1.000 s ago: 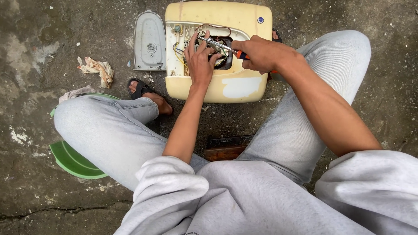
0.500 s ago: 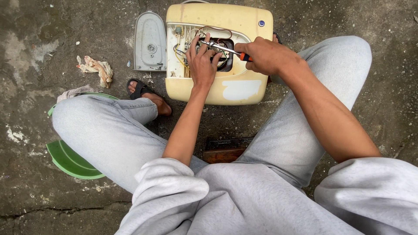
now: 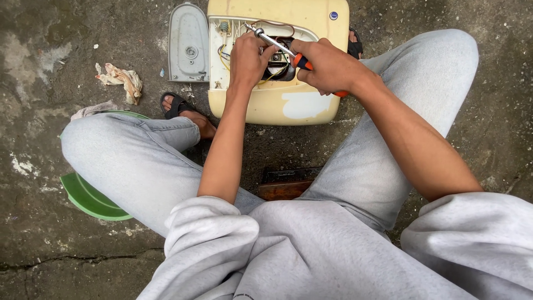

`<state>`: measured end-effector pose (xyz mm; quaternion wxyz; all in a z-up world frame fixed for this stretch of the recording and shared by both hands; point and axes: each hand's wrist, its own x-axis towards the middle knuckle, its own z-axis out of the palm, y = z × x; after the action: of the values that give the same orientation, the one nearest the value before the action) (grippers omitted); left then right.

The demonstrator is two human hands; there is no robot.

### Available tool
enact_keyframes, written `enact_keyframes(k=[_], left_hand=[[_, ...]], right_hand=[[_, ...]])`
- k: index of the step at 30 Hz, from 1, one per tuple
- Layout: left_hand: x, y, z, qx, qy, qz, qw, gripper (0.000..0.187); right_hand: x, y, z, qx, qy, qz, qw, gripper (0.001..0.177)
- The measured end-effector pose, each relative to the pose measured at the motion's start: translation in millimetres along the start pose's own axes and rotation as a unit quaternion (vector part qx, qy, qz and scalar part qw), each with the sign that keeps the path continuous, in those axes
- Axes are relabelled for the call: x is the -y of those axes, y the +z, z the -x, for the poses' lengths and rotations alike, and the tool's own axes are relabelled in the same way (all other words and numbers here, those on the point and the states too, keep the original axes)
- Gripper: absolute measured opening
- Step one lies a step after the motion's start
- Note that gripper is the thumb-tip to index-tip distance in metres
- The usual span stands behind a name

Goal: Repairing the internal electrical components and wiring of a small appliance using a screwdriver while sitting on the ground.

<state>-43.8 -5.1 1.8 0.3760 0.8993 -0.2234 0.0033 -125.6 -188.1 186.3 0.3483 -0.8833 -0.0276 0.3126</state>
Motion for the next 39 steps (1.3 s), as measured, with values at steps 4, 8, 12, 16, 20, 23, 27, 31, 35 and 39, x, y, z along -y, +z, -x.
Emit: enact_keyframes(k=[4,8,12,16,20,23,27,31,35,39], left_hand=[[-9,-15,-5,0.028,0.025,0.023,0.999,0.028],[-14,-17,-5,0.105,0.018,0.049,0.993,0.032],[-22,-30,-1,0.145,-0.005,0.177,0.974,0.007],[-21,-32,-2,0.153,-0.009,0.228,0.962,0.006],[-18,-36,-6,0.169,0.005,0.159,0.973,0.007],[-10,-31,-10,0.181,0.016,0.159,0.97,0.01],[-13,-30,-17,0.211,-0.023,0.137,0.968,0.013],[-11,-31,-24,0.232,-0.03,0.149,0.961,0.015],[1,-26,-27,0.224,0.04,0.091,0.969,0.012],[9,-24,-27,0.208,0.071,0.099,0.971,0.01]], right_hand=[[19,8,16,-0.012,0.072,-0.041,0.996,0.014],[20,55,18,-0.046,0.079,-0.303,0.948,0.018],[40,113,7,-0.081,0.042,-0.444,0.891,0.017],[50,134,-8,-0.101,0.028,-0.496,0.862,0.017],[47,140,-19,-0.12,0.004,-0.512,0.851,0.017],[45,141,-22,-0.119,0.005,-0.525,0.843,0.017],[42,141,-25,-0.12,0.007,-0.531,0.839,0.017],[39,140,-29,-0.127,0.025,-0.536,0.834,0.017],[37,137,-33,-0.125,0.026,-0.538,0.833,0.018],[38,123,-29,-0.111,0.049,-0.507,0.853,0.017]])
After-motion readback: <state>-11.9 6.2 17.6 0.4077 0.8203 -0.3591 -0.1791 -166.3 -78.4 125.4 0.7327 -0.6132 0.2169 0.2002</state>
